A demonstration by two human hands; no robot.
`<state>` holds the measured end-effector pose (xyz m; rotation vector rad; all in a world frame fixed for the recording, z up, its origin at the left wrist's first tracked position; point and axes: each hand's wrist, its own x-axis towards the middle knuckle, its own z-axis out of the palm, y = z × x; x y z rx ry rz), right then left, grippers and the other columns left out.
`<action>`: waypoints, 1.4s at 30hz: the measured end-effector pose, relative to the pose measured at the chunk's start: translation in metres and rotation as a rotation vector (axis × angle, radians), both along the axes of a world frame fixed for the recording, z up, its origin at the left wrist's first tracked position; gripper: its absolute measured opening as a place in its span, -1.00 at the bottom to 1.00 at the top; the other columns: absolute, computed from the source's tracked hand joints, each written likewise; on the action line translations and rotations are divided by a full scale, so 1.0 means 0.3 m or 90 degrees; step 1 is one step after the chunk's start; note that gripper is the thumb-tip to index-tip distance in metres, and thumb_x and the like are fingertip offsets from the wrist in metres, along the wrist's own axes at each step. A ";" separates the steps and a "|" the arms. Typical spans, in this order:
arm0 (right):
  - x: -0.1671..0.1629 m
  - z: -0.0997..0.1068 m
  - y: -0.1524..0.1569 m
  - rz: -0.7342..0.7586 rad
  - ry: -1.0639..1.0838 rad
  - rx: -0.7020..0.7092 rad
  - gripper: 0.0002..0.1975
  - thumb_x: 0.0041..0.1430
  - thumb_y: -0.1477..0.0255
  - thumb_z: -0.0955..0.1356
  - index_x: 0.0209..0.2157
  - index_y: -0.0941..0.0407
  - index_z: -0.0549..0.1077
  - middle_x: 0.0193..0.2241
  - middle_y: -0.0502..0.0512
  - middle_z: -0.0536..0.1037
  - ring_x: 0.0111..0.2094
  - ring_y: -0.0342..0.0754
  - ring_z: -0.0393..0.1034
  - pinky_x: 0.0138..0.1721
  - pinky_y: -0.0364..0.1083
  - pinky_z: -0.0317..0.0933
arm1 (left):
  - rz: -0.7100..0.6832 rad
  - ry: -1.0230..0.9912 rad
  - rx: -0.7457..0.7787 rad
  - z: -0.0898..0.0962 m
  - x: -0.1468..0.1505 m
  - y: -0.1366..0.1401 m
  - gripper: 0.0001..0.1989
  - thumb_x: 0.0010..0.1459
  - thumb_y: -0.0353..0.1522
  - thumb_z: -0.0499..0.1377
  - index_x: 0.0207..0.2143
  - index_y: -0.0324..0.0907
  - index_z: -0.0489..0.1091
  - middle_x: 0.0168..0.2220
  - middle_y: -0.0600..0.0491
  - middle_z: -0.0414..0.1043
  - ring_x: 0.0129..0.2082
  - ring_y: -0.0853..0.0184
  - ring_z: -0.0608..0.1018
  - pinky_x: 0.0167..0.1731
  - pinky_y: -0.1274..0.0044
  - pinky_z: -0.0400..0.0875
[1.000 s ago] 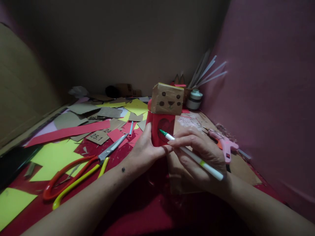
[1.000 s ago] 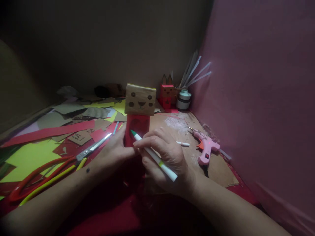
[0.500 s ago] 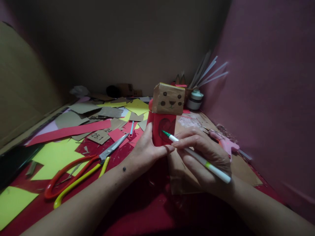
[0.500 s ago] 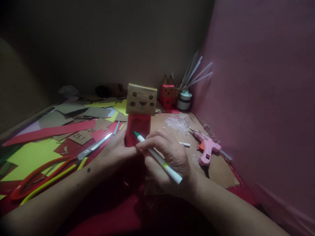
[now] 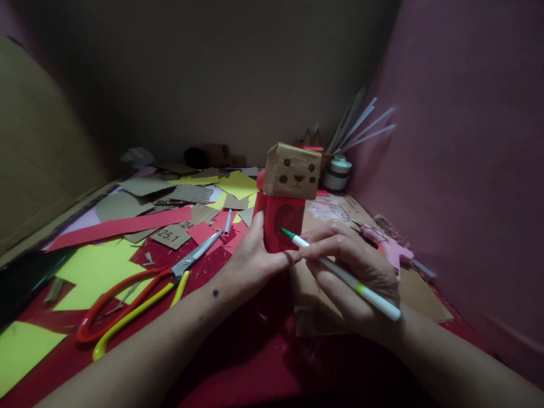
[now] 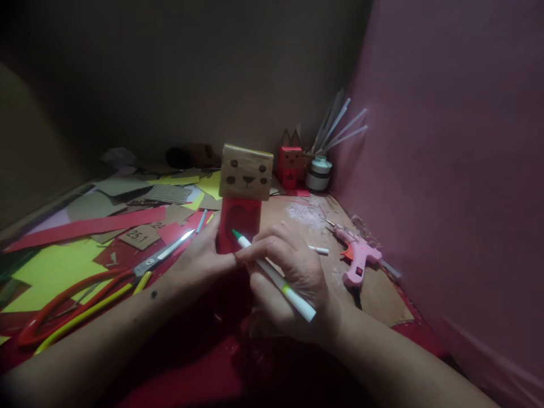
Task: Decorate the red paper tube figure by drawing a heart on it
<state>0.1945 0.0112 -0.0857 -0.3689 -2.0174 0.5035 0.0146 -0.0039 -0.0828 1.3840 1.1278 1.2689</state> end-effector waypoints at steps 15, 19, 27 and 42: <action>-0.021 -0.059 0.015 -0.048 0.072 0.005 -0.76 0.30 0.57 0.40 -0.04 0.03 0.50 -0.21 0.10 0.60 -0.14 0.04 0.53 -0.11 0.05 0.41 | 0.025 0.020 -0.028 -0.013 -0.012 -0.002 -0.47 -0.01 -0.34 0.38 -0.01 -0.18 0.27 -0.08 -0.04 0.51 -0.09 0.14 0.56 -0.14 0.38 0.44; -0.015 -0.052 0.017 -0.024 0.050 0.061 -0.72 0.28 0.64 0.39 -0.02 0.08 0.50 -0.17 0.14 0.58 -0.13 0.01 0.52 -0.10 0.04 0.41 | 0.029 0.021 -0.027 -0.016 -0.009 0.004 -0.43 -0.03 -0.36 0.39 0.02 -0.20 0.27 -0.06 -0.06 0.52 -0.10 0.15 0.56 -0.19 0.41 0.45; -0.004 -0.042 0.019 -0.016 0.024 0.106 -0.71 0.24 0.68 0.38 -0.04 0.15 0.50 -0.16 0.17 0.55 -0.14 -0.01 0.49 -0.14 -0.01 0.38 | 0.038 0.038 -0.001 -0.014 -0.010 -0.001 -0.52 0.04 -0.31 0.41 -0.02 -0.19 0.33 -0.12 0.00 0.53 -0.16 0.20 0.56 -0.24 0.45 0.45; -0.012 -0.044 0.029 -0.025 0.028 0.125 -0.70 0.24 0.69 0.38 -0.03 0.16 0.50 -0.18 0.17 0.53 -0.17 0.00 0.47 -0.15 0.01 0.39 | 0.032 0.025 0.014 -0.021 -0.002 0.004 -0.55 0.03 -0.35 0.39 -0.06 -0.18 0.32 -0.12 -0.03 0.54 -0.16 0.17 0.58 -0.24 0.41 0.47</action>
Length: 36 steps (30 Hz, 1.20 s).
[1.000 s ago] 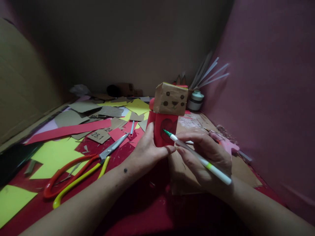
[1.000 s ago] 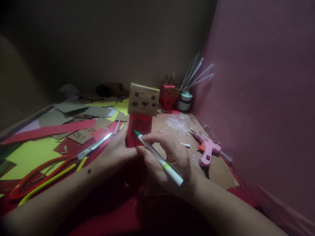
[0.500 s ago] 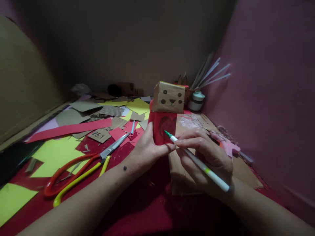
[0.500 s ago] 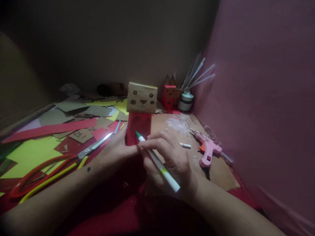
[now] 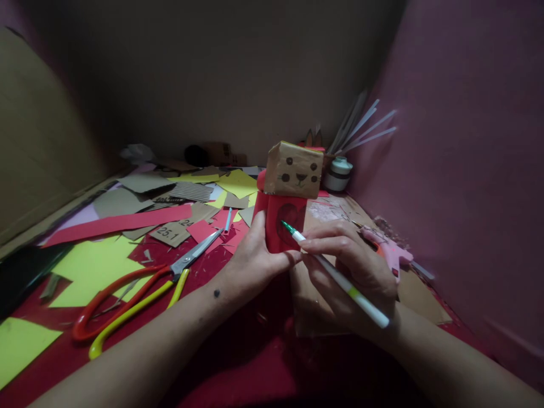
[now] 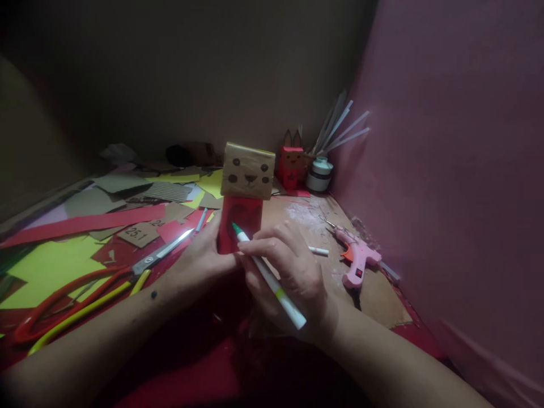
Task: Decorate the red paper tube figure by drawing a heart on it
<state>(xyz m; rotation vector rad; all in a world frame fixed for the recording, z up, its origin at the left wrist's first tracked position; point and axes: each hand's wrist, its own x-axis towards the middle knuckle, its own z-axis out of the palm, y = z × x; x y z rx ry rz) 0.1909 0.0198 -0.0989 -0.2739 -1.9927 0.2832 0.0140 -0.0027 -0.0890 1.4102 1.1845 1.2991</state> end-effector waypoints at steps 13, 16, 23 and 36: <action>0.006 -0.002 -0.006 -0.018 -0.004 -0.008 -0.70 0.26 0.69 0.37 -0.01 0.16 0.49 -0.15 0.15 0.51 -0.14 -0.04 0.44 -0.12 -0.03 0.37 | 0.010 0.034 -0.022 -0.001 -0.006 0.006 -0.48 0.01 -0.37 0.38 0.01 -0.20 0.28 -0.04 -0.09 0.54 -0.10 0.12 0.58 -0.19 0.37 0.48; 0.007 -0.001 -0.006 0.001 -0.016 -0.002 -0.71 0.25 0.68 0.37 -0.02 0.17 0.49 -0.15 0.16 0.51 -0.14 -0.04 0.44 -0.13 -0.03 0.37 | 0.014 0.027 -0.025 -0.002 -0.008 0.005 -0.47 0.01 -0.36 0.38 0.01 -0.20 0.27 0.01 -0.11 0.52 -0.05 0.09 0.57 -0.15 0.36 0.48; 0.010 0.004 -0.008 -0.026 -0.007 -0.002 -0.71 0.26 0.68 0.36 -0.03 0.16 0.49 -0.16 0.15 0.51 -0.14 -0.03 0.45 -0.12 -0.02 0.37 | 0.012 0.031 -0.028 -0.012 -0.015 0.009 -0.48 0.01 -0.37 0.37 0.00 -0.18 0.27 -0.03 -0.09 0.52 -0.02 0.05 0.57 -0.08 0.30 0.47; 0.008 0.004 -0.008 -0.031 -0.008 -0.008 -0.66 0.26 0.67 0.36 0.01 0.07 0.49 -0.16 0.14 0.52 -0.14 0.02 0.46 -0.15 0.05 0.41 | 0.007 0.027 -0.036 -0.002 -0.008 0.000 -0.53 0.03 -0.38 0.37 -0.04 -0.16 0.27 -0.08 -0.04 0.50 -0.06 0.09 0.56 -0.13 0.34 0.47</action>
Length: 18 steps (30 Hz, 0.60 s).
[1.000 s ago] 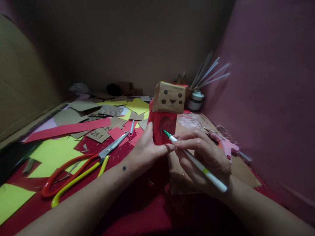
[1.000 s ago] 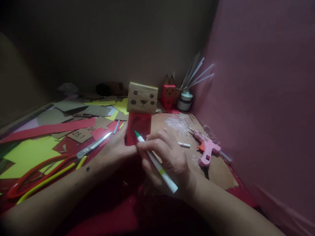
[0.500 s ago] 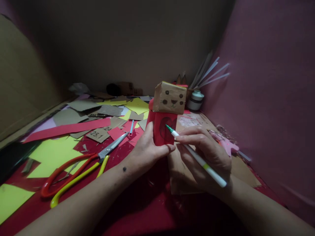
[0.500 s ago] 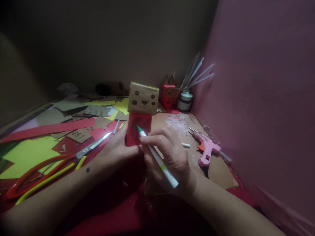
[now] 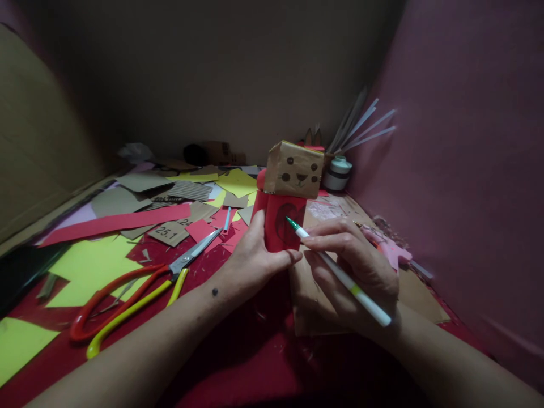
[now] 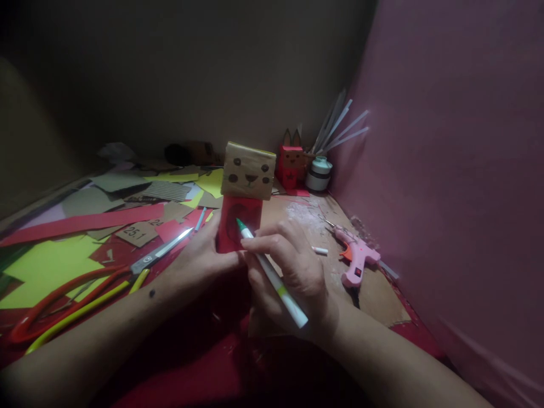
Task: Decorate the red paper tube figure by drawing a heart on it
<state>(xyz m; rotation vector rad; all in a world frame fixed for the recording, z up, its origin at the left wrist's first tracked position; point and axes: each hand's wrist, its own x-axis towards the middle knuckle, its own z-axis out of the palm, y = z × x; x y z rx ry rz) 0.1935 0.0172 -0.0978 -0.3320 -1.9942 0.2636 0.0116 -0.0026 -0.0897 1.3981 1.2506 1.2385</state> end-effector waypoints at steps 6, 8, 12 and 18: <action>-0.011 -0.002 0.004 0.007 0.007 0.002 -0.69 0.25 0.68 0.37 -0.02 0.11 0.50 -0.17 0.15 0.52 -0.16 -0.01 0.45 -0.14 0.02 0.39 | 0.008 -0.001 0.011 -0.005 0.000 -0.002 -0.55 0.05 -0.38 0.37 -0.04 -0.16 0.28 -0.04 -0.03 0.48 -0.04 0.12 0.55 -0.11 0.36 0.46; -0.015 0.000 0.004 0.009 0.012 0.006 -0.70 0.25 0.68 0.37 -0.03 0.12 0.50 -0.18 0.15 0.51 -0.17 -0.02 0.45 -0.16 -0.01 0.38 | 0.002 -0.004 0.022 -0.008 0.002 -0.001 -0.54 0.04 -0.38 0.36 -0.03 -0.17 0.28 -0.05 -0.02 0.47 -0.05 0.13 0.54 -0.12 0.37 0.46; -0.010 0.003 0.003 0.010 0.005 0.013 -0.70 0.25 0.67 0.37 -0.03 0.11 0.50 -0.20 0.14 0.51 -0.18 -0.01 0.45 -0.17 0.00 0.39 | -0.004 -0.013 0.023 -0.008 0.002 0.000 -0.52 0.03 -0.39 0.36 -0.02 -0.18 0.28 -0.08 -0.02 0.49 -0.07 0.14 0.56 -0.15 0.38 0.46; 0.006 -0.004 0.002 0.011 0.022 -0.018 -0.64 0.23 0.64 0.37 0.01 0.05 0.50 -0.16 0.14 0.55 -0.12 0.06 0.48 -0.13 0.07 0.40 | 0.032 0.005 0.012 0.015 -0.008 -0.015 -0.51 0.04 -0.31 0.41 -0.02 -0.15 0.31 -0.06 -0.06 0.56 -0.03 0.04 0.59 -0.10 0.31 0.47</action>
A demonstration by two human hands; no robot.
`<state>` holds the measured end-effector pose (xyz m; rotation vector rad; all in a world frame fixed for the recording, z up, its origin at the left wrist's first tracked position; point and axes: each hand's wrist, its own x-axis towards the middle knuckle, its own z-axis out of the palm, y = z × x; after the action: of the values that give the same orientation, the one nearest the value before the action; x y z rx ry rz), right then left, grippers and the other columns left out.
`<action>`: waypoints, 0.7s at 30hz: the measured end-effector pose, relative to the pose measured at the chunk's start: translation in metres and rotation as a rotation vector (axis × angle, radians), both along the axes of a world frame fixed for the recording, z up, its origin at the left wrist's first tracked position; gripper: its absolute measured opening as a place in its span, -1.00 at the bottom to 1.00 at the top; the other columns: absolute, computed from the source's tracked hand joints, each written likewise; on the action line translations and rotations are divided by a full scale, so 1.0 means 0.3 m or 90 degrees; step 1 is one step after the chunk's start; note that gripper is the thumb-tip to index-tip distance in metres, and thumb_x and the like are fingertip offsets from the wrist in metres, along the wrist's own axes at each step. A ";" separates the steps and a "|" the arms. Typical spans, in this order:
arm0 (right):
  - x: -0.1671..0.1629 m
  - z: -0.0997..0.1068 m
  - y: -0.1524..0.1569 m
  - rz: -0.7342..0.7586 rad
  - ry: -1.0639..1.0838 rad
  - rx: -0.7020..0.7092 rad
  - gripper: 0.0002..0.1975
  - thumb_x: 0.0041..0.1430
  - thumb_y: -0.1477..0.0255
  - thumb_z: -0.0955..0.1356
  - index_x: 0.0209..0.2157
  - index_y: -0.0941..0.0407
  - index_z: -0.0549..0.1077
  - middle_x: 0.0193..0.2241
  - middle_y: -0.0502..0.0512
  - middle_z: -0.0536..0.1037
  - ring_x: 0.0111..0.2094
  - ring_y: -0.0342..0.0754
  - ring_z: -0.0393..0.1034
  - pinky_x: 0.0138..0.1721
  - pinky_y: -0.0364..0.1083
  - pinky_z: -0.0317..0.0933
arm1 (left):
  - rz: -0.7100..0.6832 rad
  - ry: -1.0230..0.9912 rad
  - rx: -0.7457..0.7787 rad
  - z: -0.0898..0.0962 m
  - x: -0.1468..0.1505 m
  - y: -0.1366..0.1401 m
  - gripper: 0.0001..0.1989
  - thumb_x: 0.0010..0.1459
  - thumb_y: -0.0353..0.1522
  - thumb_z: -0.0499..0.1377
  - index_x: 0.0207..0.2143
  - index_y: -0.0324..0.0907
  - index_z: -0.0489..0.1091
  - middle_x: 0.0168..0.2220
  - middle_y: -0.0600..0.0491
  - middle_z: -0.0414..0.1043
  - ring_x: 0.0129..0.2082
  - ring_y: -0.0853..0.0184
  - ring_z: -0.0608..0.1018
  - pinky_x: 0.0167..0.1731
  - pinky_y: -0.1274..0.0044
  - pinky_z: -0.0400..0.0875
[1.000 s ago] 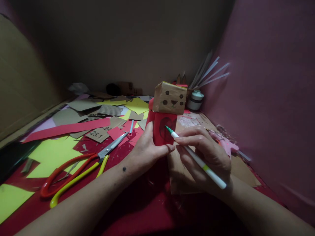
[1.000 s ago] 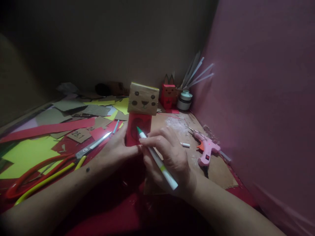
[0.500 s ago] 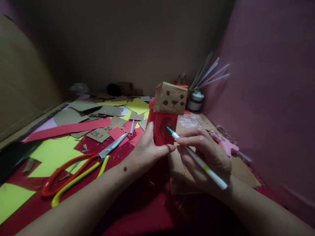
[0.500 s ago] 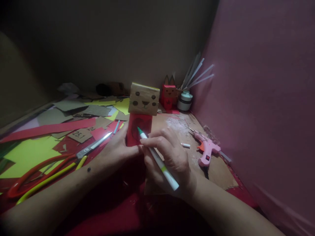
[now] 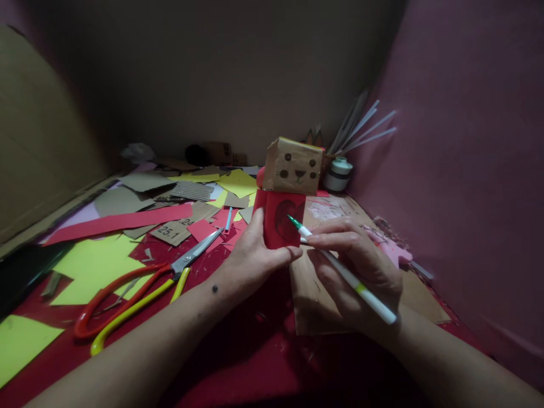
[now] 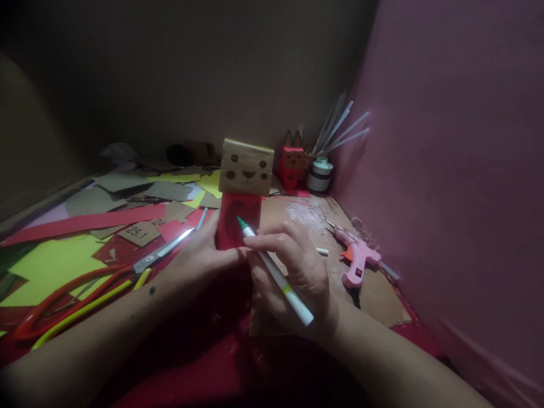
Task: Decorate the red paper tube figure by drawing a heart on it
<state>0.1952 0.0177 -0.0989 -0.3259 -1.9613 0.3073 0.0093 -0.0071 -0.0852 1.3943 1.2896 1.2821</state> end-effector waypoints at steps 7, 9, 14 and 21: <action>-0.011 0.007 0.005 0.047 -0.035 0.014 -0.67 0.21 0.68 0.35 -0.03 0.10 0.50 -0.20 0.14 0.51 -0.18 0.02 0.47 -0.17 0.05 0.39 | -0.003 -0.027 -0.004 0.009 0.012 0.000 -0.51 -0.01 -0.31 0.44 -0.07 -0.14 0.33 -0.13 -0.03 0.59 -0.12 0.08 0.62 -0.17 0.34 0.53; -0.012 0.012 0.002 0.061 -0.042 0.013 -0.69 0.21 0.69 0.35 -0.06 0.12 0.50 -0.21 0.14 0.51 -0.20 0.01 0.47 -0.19 0.03 0.39 | -0.013 -0.031 0.007 0.015 0.015 0.003 -0.51 -0.01 -0.31 0.44 -0.06 -0.14 0.35 -0.17 0.00 0.59 -0.13 0.09 0.63 -0.19 0.36 0.54; -0.011 0.020 -0.005 0.059 -0.038 0.004 -0.73 0.21 0.69 0.34 -0.12 0.11 0.50 -0.25 0.13 0.52 -0.21 0.01 0.49 -0.20 0.02 0.39 | -0.039 -0.020 0.044 0.018 0.015 0.008 -0.55 0.04 -0.33 0.41 -0.02 -0.12 0.38 -0.19 0.04 0.58 -0.14 0.13 0.62 -0.18 0.39 0.54; -0.010 0.033 -0.004 0.024 -0.066 0.032 -0.73 0.21 0.65 0.35 -0.11 0.07 0.50 -0.26 0.12 0.54 -0.24 0.02 0.50 -0.23 0.03 0.40 | -0.060 -0.006 0.064 -0.012 0.011 0.014 -0.55 0.09 -0.26 0.41 -0.01 -0.12 0.38 -0.05 0.00 0.61 -0.15 0.18 0.63 -0.25 0.45 0.52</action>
<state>0.1923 0.0165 -0.0891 -0.2766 -2.0756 0.2698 0.0126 -0.0028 -0.0889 1.4991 1.1538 1.3026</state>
